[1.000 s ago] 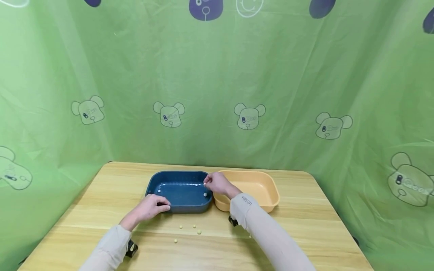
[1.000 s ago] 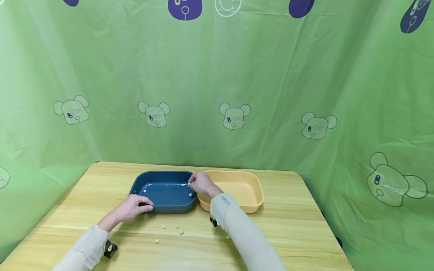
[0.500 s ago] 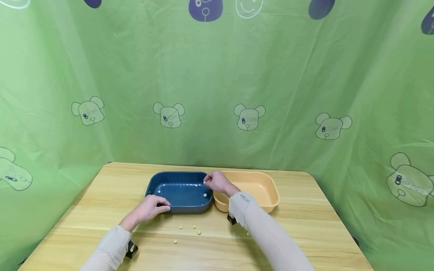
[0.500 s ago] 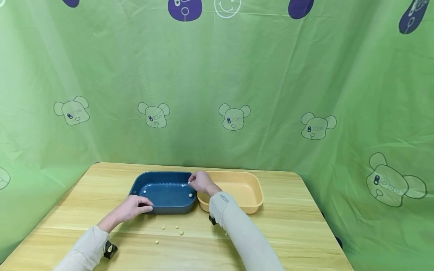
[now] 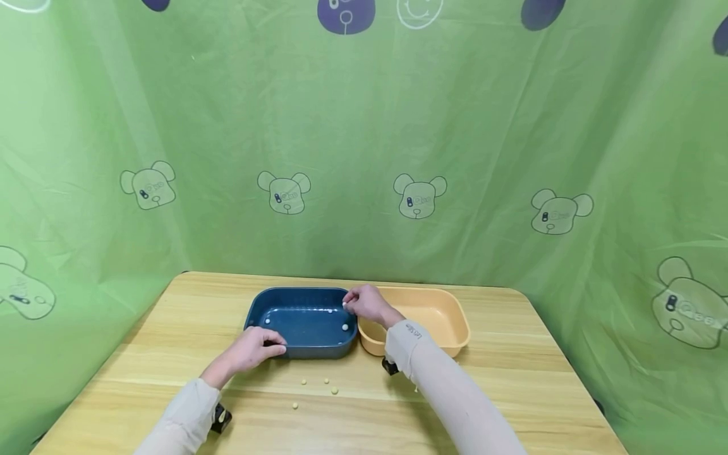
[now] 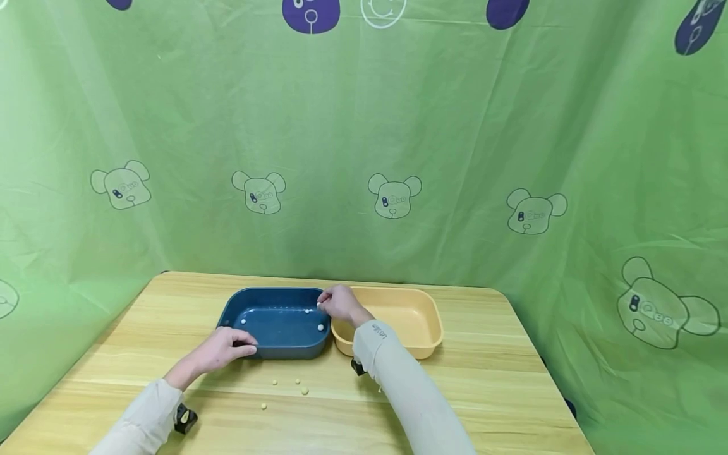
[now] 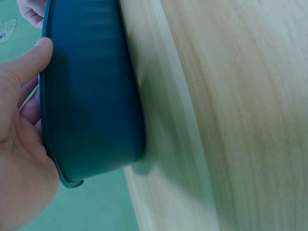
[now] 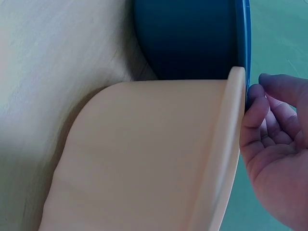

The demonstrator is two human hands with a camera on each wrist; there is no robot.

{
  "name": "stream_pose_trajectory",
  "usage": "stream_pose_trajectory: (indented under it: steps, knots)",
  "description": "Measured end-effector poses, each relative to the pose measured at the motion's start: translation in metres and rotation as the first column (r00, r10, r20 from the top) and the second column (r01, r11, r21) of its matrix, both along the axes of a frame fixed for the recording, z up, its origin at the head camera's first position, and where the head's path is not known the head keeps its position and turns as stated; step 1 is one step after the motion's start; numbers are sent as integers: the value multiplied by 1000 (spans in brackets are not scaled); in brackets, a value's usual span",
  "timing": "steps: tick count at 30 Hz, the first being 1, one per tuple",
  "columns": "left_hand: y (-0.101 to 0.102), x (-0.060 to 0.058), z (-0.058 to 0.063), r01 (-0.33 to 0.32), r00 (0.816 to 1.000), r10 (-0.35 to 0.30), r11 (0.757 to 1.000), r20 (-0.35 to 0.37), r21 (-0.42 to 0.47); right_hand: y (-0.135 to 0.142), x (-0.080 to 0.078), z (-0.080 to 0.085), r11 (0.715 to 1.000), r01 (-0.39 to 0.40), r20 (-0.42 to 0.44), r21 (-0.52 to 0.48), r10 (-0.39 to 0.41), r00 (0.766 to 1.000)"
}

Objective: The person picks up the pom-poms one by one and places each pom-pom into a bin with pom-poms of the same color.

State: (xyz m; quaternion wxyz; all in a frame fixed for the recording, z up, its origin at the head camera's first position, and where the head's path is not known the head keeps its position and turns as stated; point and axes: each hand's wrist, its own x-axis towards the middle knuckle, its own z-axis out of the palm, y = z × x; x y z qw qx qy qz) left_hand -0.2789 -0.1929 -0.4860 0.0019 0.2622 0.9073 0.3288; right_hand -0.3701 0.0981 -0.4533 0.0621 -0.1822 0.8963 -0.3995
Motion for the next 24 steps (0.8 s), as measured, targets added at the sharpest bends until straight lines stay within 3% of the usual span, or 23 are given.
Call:
stream_pose_trajectory:
  steps: [16, 24]
  knots:
    - [2, 1, 1, 2, 1000, -2, 1000, 12, 12, 2, 0, 0, 1000, 10, -9, 0, -10, 1000]
    - [2, 1, 2, -23, 999, 23, 1000, 25, 4, 4, 5, 4, 1000, -20, -14, 4, 20, 1000]
